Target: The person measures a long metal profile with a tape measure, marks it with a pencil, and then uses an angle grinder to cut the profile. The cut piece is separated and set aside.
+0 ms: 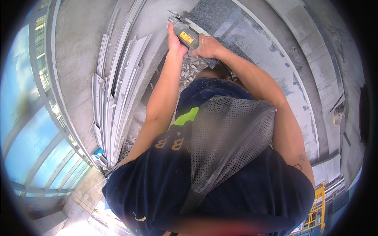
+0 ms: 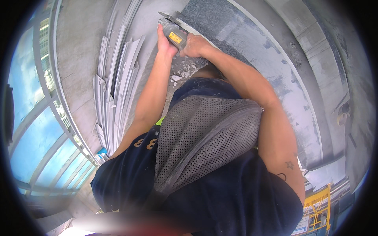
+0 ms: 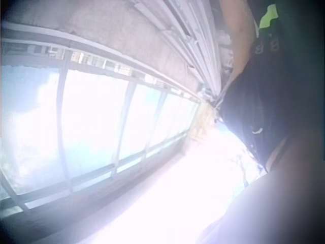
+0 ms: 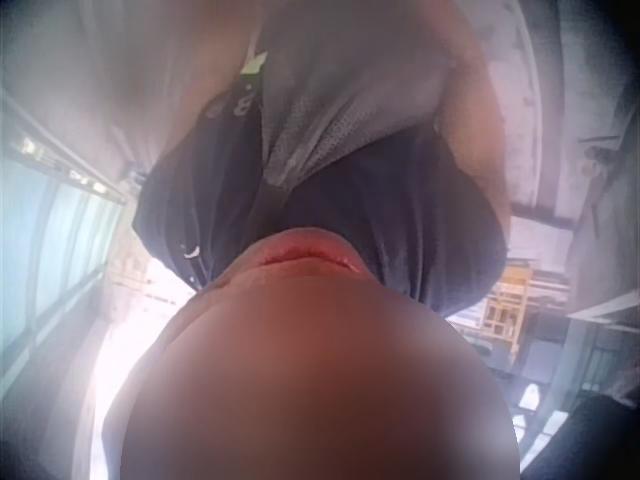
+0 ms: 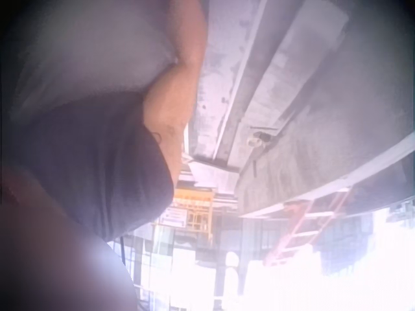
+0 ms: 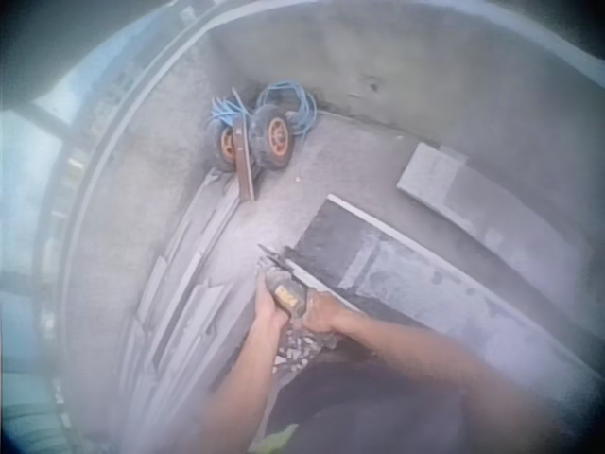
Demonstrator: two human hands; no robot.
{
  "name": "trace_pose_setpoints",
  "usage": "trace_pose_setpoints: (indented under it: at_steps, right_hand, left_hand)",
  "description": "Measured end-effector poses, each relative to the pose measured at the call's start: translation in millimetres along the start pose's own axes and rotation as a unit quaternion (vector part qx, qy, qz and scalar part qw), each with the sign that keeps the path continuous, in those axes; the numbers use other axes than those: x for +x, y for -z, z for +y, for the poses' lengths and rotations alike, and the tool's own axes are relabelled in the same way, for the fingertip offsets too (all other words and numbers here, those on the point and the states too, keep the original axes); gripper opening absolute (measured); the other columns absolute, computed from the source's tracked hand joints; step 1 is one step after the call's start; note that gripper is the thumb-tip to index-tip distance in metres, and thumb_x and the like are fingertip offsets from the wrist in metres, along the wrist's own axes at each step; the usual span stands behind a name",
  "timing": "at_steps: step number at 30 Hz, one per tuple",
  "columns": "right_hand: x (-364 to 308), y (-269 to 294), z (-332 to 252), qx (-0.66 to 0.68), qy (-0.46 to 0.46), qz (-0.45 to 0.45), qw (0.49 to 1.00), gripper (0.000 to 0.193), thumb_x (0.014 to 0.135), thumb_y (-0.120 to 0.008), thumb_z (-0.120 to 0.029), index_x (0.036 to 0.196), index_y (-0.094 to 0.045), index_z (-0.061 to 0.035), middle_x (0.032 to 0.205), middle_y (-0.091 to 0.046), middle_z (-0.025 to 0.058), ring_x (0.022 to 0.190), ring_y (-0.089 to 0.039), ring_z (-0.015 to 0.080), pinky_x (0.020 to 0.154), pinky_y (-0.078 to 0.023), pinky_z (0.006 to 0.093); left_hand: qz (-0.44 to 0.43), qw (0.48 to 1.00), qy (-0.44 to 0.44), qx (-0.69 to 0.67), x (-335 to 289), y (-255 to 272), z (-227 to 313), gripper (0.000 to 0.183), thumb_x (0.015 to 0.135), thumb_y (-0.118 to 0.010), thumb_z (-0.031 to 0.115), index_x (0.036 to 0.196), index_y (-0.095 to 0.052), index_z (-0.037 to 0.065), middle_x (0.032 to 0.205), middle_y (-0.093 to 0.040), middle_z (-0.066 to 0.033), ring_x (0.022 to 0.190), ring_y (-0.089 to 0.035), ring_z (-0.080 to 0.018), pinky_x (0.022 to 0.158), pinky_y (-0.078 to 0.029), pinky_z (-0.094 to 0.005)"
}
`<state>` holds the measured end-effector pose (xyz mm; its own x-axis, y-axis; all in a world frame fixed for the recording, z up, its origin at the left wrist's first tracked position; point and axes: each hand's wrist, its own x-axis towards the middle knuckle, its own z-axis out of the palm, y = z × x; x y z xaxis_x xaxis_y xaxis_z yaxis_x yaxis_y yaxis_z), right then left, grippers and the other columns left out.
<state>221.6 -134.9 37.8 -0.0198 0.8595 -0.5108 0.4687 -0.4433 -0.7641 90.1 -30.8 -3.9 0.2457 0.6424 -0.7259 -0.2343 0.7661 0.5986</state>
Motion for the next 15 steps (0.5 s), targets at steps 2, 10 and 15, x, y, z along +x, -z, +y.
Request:
trace_pose_setpoints:
  at_steps: [2, 10, 15]
  right_hand:
    - [-2, -1, 0, -0.004, 0.004, 0.005, 1.000, 0.090, 0.063, -0.075, -0.044, 0.120, -0.046, 0.0181, 0.109, -0.061, 0.0355, 0.106, -0.061, 0.0423, 0.093, -0.049, 0.0403]
    - [-12, 0, 2, -0.009, -0.010, -0.009, 1.000, 0.090, 0.063, -0.075, -0.043, 0.122, -0.047, 0.0168, 0.116, -0.060, 0.0330, 0.111, -0.059, 0.0398, 0.095, -0.048, 0.0404]
    - [-15, 0, 2, -0.018, -0.017, -0.017, 1.000, 0.091, 0.063, -0.075, -0.045, 0.123, -0.046, 0.0175, 0.116, -0.059, 0.0335, 0.111, -0.059, 0.0402, 0.095, -0.048, 0.0400]
  left_hand:
    - [-0.002, 1.000, -0.006, 0.004, -2, -1, -1, 0.075, 0.091, -0.040, 0.068, 0.122, -0.051, 0.000, 0.108, -0.057, -0.0205, 0.099, -0.057, -0.0356, 0.092, -0.048, -0.0507]
    - [-0.006, 1.000, -0.001, 0.005, -17, -8, -6, 0.078, 0.091, -0.038, 0.068, 0.128, -0.048, 0.000, 0.112, -0.054, -0.0206, 0.101, -0.055, -0.0351, 0.095, -0.047, -0.0507]
    - [0.000, 1.000, -0.013, 0.006, -22, -11, -9, 0.077, 0.091, -0.038, 0.068, 0.127, -0.049, 0.001, 0.112, -0.055, -0.0204, 0.101, -0.055, -0.0349, 0.094, -0.047, -0.0508]
